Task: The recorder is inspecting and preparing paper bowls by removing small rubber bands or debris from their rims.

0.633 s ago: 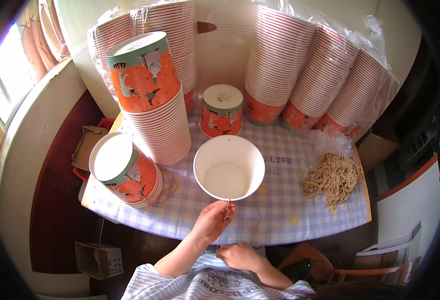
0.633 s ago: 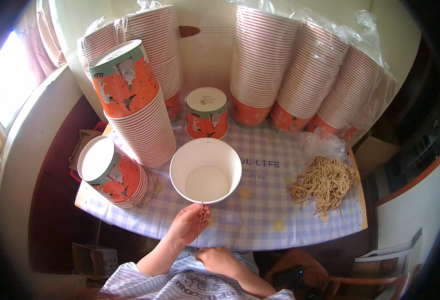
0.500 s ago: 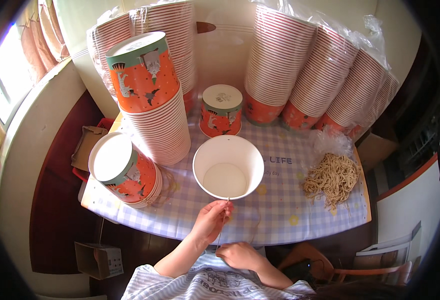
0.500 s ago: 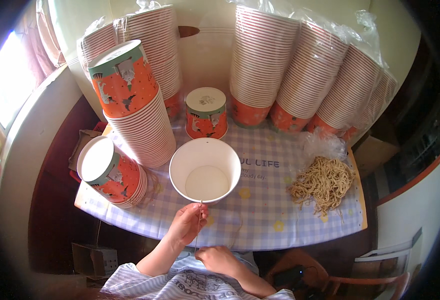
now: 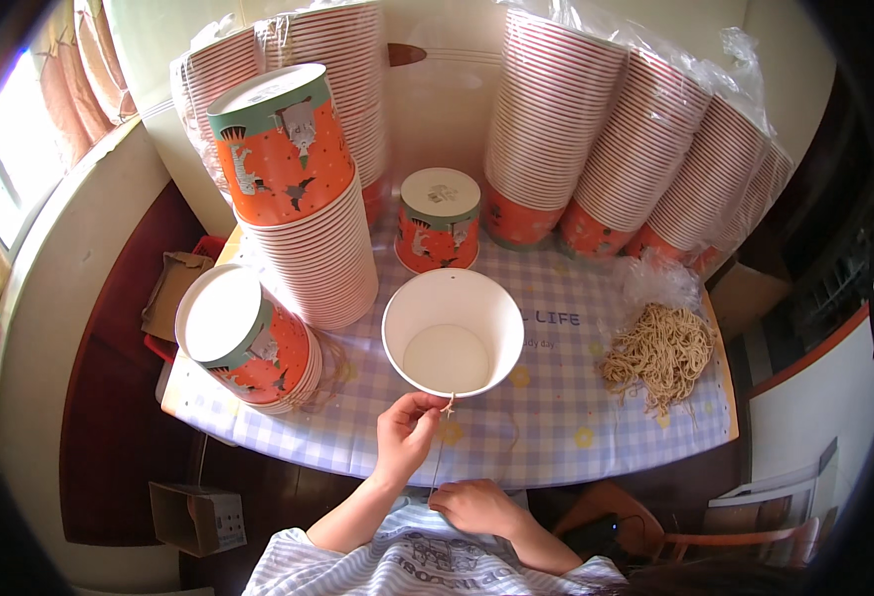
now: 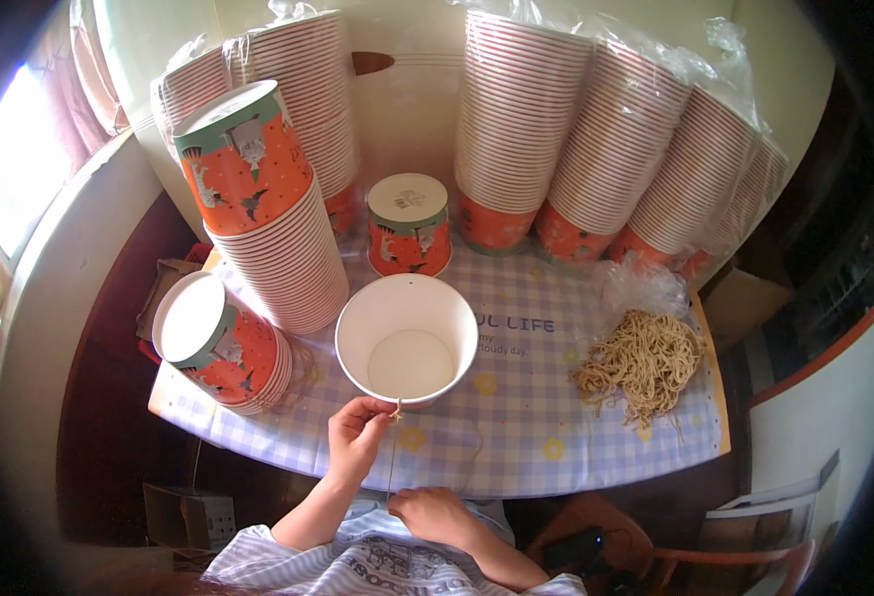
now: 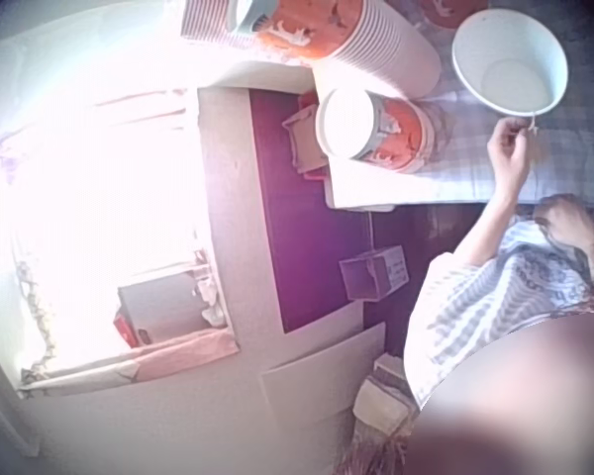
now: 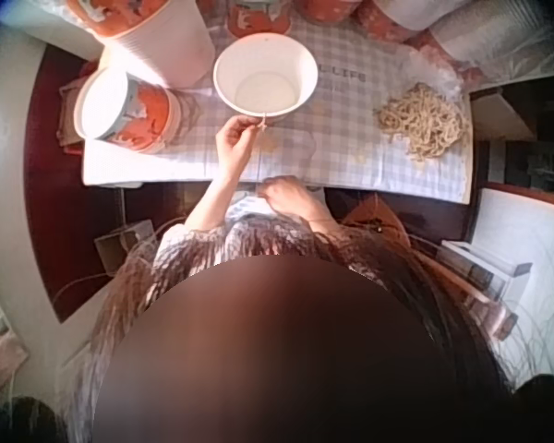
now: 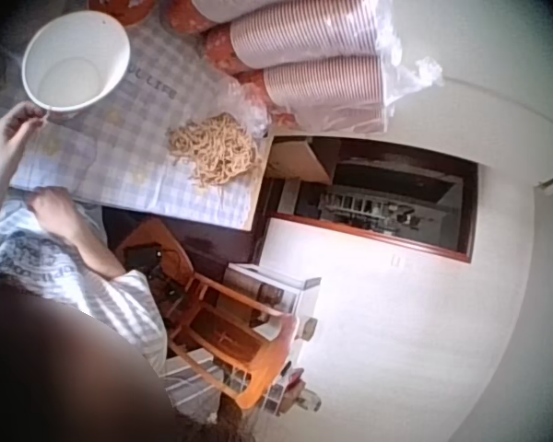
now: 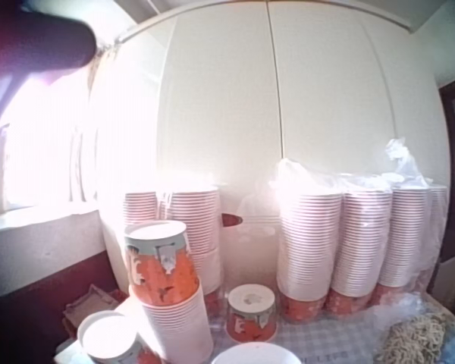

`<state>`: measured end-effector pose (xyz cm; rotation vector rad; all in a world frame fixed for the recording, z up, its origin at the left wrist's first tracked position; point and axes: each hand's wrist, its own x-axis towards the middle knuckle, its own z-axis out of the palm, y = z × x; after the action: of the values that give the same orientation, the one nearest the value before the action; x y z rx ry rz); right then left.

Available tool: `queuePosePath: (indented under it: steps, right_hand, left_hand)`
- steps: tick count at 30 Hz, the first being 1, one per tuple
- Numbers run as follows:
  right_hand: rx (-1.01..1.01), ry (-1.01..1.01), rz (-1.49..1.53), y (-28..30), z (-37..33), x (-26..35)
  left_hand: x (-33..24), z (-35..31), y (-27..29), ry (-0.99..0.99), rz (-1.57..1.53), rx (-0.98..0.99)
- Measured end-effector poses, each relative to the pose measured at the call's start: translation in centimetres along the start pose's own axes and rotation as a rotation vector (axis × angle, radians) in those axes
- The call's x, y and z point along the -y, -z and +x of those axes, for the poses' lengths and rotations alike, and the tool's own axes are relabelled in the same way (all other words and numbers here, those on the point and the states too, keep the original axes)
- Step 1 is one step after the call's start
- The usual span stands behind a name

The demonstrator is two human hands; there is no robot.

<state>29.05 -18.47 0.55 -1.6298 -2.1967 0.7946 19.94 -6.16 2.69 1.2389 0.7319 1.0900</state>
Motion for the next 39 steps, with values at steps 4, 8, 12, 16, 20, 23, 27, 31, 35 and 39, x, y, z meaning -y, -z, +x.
queuePosePath:
  steps: [4,8,12,16,20,23,27,31,35,39]
  right_hand:
    - [0.026,-0.003,-0.053,-0.1,0.1,0.0]
    - [-0.01,0.017,-0.01,0.3,0.1,0.4]
    - [-0.016,0.016,-0.004,0.2,0.0,0.2]
    - [-0.026,0.025,-0.001,0.1,0.1,0.2]
    - [-0.007,0.017,-0.002,0.3,0.1,0.4]
    - [-0.006,0.01,0.006,0.3,0.1,0.4]
    - [-0.017,0.016,0.019,0.1,0.1,0.3]
    - [0.032,-0.017,-0.125,-0.7,0.2,0.0]
    - [0.097,-0.094,-0.159,-0.1,0.4,0.7]
    - [0.098,-0.016,-0.198,0.2,0.2,0.7]
  left_hand:
    - [-0.6,0.0,-0.3,0.165,-0.13,0.097]
    - [0.0,0.0,-0.3,0.1,0.0,0.079]
    - [-0.8,-0.3,0.1,-0.009,0.285,0.06]
    - [-0.8,-0.2,0.5,-0.108,0.416,0.048]
    - [-1.4,0.2,0.5,0.277,-0.099,0.141]
    - [-1.2,0.1,0.4,0.361,-0.195,0.19]
    - [-1.3,0.0,0.0,0.33,-0.252,0.184]
    - [-1.0,0.2,-0.2,0.309,-0.261,0.18]
    - [-1.1,0.4,-0.6,0.262,-0.268,0.162]
    - [-1.4,0.6,-0.9,0.262,-0.235,0.116]
